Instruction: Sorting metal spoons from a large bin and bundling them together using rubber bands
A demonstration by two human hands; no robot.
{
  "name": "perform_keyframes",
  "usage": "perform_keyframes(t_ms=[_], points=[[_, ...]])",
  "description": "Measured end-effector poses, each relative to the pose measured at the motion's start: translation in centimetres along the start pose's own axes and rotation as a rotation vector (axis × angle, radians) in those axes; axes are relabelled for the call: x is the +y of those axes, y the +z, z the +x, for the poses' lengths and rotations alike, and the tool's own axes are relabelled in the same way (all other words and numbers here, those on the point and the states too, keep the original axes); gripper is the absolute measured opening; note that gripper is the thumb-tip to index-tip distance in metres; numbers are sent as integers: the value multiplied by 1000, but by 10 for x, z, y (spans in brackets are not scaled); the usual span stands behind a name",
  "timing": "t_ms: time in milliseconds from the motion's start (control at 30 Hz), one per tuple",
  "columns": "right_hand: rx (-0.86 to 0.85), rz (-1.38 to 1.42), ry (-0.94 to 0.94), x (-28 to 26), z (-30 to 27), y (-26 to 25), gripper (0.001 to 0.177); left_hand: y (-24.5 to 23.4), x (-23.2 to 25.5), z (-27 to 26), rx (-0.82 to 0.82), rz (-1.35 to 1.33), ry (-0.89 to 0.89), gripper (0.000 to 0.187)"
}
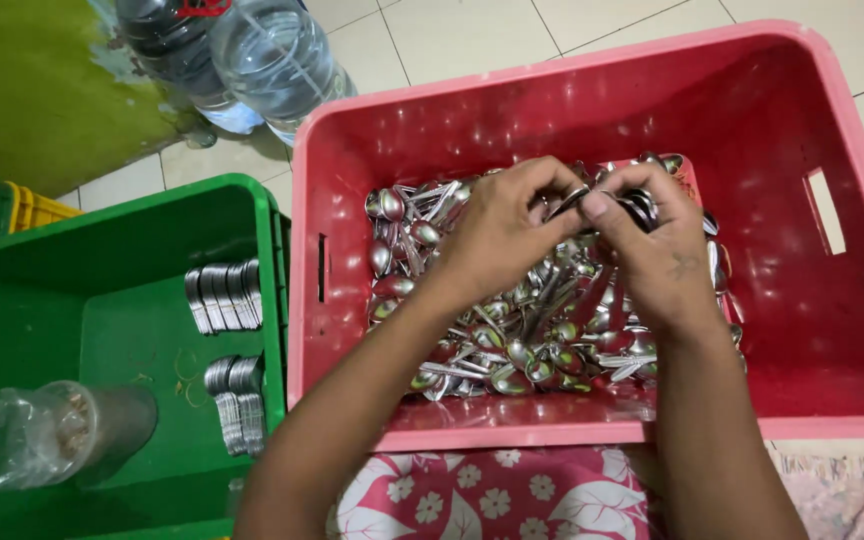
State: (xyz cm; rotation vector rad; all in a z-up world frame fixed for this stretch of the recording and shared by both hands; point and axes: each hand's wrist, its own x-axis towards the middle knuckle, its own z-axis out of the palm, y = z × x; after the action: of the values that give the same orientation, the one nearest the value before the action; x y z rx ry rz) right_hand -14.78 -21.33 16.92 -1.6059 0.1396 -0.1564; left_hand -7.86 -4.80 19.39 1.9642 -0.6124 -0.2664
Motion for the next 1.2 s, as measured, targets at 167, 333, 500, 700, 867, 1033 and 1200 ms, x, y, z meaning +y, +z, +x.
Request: perform_keyframes(t_ms=[167,333,500,700,867,1033,1200], points=[[137,167,-258,8,0,-2,7,-3,5,-8,-57,-138,16,15],[204,494,-172,12,11,-30,29,-10,2,2,84,-18,44,21],[40,426,-35,4,9,-19,16,18,7,32,14,158,205,39],[-83,728,-120,5,11,-26,51,73,-8,76,207,289,525,31],[-1,1112,34,14,11,-48,15,79,-77,111,15,-632,243,77],[47,965,71,3,14,-49,31,92,-230,103,-58,890,42,38],[133,720,68,2,9,-41,28,91,-265,94,-257,1327,118,40]])
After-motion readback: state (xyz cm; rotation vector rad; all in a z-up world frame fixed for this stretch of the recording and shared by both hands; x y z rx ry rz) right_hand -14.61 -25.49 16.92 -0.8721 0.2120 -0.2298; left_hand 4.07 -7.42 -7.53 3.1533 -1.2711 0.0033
